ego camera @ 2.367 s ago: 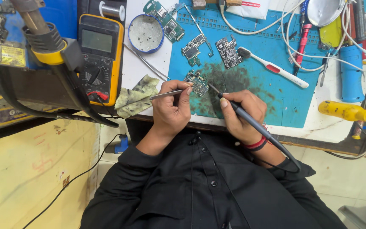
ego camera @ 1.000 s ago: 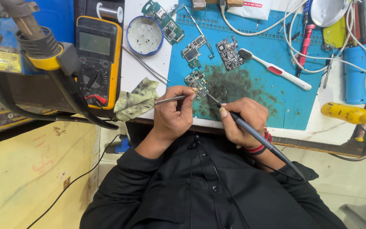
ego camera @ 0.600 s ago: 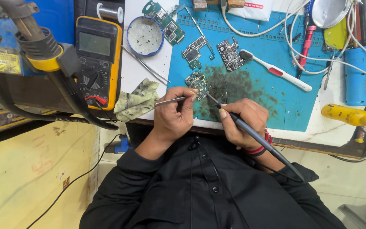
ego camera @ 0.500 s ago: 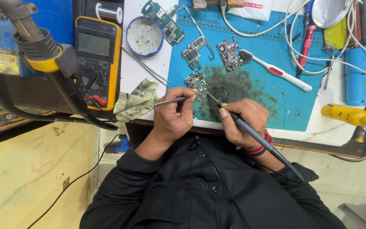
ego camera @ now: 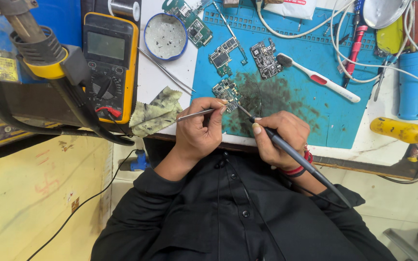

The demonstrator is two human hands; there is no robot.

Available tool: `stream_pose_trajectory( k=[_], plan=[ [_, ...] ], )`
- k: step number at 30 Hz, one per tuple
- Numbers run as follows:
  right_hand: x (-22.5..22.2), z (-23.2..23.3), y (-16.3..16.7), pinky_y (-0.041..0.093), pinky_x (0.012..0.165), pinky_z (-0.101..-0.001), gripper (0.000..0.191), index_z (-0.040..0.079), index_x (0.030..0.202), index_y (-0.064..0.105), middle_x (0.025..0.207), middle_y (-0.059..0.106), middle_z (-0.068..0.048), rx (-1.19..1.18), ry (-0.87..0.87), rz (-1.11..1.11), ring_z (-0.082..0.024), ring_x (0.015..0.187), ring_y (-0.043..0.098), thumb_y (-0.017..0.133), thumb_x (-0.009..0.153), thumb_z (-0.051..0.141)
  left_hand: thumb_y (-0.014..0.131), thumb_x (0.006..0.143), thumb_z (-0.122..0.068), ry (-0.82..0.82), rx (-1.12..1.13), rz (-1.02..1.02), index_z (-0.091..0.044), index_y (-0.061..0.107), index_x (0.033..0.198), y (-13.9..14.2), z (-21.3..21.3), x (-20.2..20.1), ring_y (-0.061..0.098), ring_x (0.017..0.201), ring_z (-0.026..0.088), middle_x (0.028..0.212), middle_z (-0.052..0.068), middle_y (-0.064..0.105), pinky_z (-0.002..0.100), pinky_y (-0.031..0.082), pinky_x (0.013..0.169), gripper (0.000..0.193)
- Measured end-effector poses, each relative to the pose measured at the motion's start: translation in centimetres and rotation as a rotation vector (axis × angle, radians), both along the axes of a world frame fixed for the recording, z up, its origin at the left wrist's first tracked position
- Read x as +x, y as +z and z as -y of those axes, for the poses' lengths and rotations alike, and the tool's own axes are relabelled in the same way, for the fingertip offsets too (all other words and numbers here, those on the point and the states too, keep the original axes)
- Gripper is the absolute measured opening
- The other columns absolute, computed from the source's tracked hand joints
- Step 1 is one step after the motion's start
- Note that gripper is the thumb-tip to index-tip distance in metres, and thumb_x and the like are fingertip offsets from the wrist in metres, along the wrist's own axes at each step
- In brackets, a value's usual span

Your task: The person uses a soldering iron and tweezers to apply solder to a small circuit board. They hold the board steady with one hand while applying heat and solder with the other, working on specific connection points.

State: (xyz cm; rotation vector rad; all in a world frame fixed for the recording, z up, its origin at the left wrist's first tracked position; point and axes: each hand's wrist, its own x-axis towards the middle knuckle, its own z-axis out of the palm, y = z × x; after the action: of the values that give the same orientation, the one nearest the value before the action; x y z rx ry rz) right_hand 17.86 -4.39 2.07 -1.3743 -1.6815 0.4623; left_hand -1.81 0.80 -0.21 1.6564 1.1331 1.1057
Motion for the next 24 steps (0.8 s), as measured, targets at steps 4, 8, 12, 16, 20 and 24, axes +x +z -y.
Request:
stream_pose_trajectory(
  k=[4, 8, 12, 16, 20, 24],
  plan=[
    [0.03, 0.10, 0.13, 0.051, 0.063, -0.0333, 0.012, 0.001, 0.092, 0.066, 0.084, 0.071, -0.014, -0.010, -0.007, 0.021, -0.025, 0.068, 0.068, 0.075, 0.085, -0.003, 0.070, 0.102, -0.005, -0.013, 0.013, -0.004, -0.003, 0.059, 0.106, 0.04, 0.00, -0.08, 0.071, 0.071, 0.011, 0.101, 0.008, 0.076, 0.023, 0.054, 0.060, 0.011],
    [0.05, 0.08, 0.08, 0.051, 0.064, -0.0336, 0.012, 0.001, 0.092, 0.065, 0.085, 0.072, -0.014, -0.011, -0.002, 0.001, -0.025, 0.069, 0.068, 0.075, 0.086, -0.003, 0.070, 0.103, -0.005, -0.010, 0.008, 0.016, -0.003, 0.060, 0.107, 0.02, 0.02, -0.03, 0.071, 0.073, 0.012, 0.102, 0.008, 0.076, 0.024, 0.055, 0.062, 0.011],
    [0.02, 0.14, 0.07, 0.051, 0.064, -0.0337, 0.012, 0.001, 0.092, 0.065, 0.085, 0.072, -0.014, -0.007, -0.002, 0.002, -0.025, 0.069, 0.068, 0.075, 0.086, -0.003, 0.070, 0.102, -0.005, -0.010, 0.011, 0.007, -0.003, 0.059, 0.106, 0.03, 0.04, -0.09, 0.071, 0.073, 0.012, 0.102, 0.008, 0.076, 0.024, 0.055, 0.063, 0.011],
    [0.02, 0.12, 0.06, 0.051, 0.063, -0.0339, 0.012, 0.001, 0.091, 0.065, 0.084, 0.071, -0.014, -0.007, -0.003, 0.010, -0.026, 0.068, 0.068, 0.075, 0.085, -0.003, 0.069, 0.103, -0.005, -0.011, 0.029, 0.010, -0.003, 0.059, 0.108, 0.00, 0.06, -0.14, 0.073, 0.078, 0.014, 0.104, 0.009, 0.075, 0.025, 0.057, 0.067, 0.012],
    [0.06, 0.08, 0.10, 0.050, 0.063, -0.0336, 0.012, 0.001, 0.091, 0.065, 0.084, 0.071, -0.013, -0.012, -0.007, 0.011, -0.025, 0.068, 0.067, 0.075, 0.086, -0.004, 0.070, 0.101, -0.004, -0.010, -0.016, 0.006, -0.003, 0.059, 0.105, -0.07, 0.03, -0.07, 0.069, 0.069, 0.012, 0.102, 0.009, 0.076, 0.025, 0.054, 0.060, 0.012],
    [0.01, 0.17, 0.06, 0.050, 0.063, -0.0336, 0.012, 0.001, 0.092, 0.065, 0.084, 0.071, -0.014, -0.009, -0.002, 0.008, -0.025, 0.068, 0.068, 0.075, 0.086, -0.004, 0.070, 0.102, -0.005, -0.012, 0.002, 0.005, -0.003, 0.059, 0.105, -0.08, 0.06, -0.08, 0.069, 0.069, 0.011, 0.102, 0.009, 0.076, 0.024, 0.053, 0.060, 0.012]
  ],
)
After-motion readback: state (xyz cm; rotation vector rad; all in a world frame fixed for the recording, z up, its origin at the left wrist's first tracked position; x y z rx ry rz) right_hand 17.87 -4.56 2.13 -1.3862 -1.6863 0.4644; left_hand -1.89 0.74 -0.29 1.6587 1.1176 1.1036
